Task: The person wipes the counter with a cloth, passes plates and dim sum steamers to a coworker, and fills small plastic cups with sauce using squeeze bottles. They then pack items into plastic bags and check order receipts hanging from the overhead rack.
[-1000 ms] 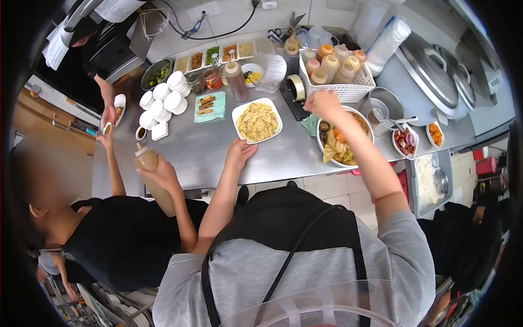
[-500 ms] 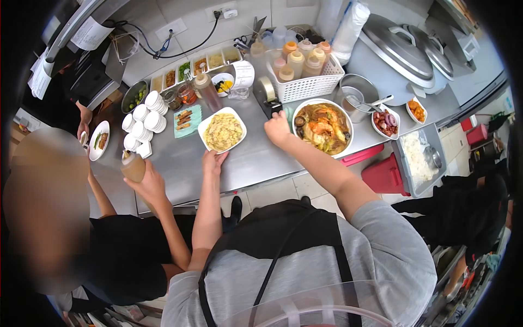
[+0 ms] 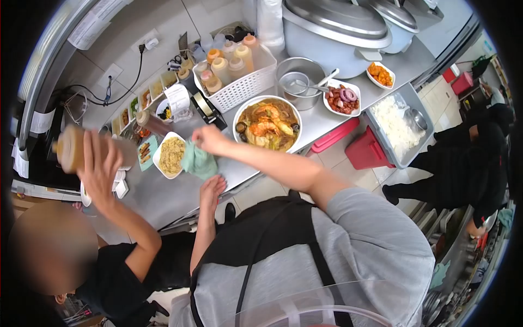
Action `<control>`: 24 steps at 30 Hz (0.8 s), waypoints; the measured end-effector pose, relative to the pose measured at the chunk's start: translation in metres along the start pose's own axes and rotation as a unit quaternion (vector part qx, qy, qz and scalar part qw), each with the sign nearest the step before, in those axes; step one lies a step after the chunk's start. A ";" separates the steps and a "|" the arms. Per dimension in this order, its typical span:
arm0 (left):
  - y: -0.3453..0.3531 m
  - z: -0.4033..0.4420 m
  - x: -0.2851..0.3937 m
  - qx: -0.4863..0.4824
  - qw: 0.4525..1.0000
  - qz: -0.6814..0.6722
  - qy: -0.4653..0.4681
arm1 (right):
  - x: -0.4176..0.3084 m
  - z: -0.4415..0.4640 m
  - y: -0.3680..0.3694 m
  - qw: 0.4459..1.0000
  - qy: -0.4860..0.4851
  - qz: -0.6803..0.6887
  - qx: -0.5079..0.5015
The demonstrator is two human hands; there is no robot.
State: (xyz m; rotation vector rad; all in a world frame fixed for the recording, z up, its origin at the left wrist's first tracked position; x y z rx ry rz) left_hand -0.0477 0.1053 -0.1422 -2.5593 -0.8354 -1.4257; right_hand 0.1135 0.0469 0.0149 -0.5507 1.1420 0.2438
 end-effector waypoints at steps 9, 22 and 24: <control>0.103 0.044 0.037 -0.089 0.995 0.050 -0.005 | -0.102 -0.066 -0.296 0.937 0.016 0.340 0.073; 0.111 0.042 0.026 -0.054 0.989 0.138 -0.026 | 0.088 -0.125 -0.300 0.968 0.090 -0.031 0.233; 0.102 0.039 0.023 -0.046 0.990 0.134 -0.010 | 0.077 -0.112 -0.287 0.975 0.066 -0.122 0.174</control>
Point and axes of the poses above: each hand's wrist, its own z-axis towards the middle knuckle, its own y-axis out of the palm, x = y × z, the point moved 9 cm from there along z, towards the middle knuckle, and after that the axes turned 5 degrees about x, right-handed, at the moved point
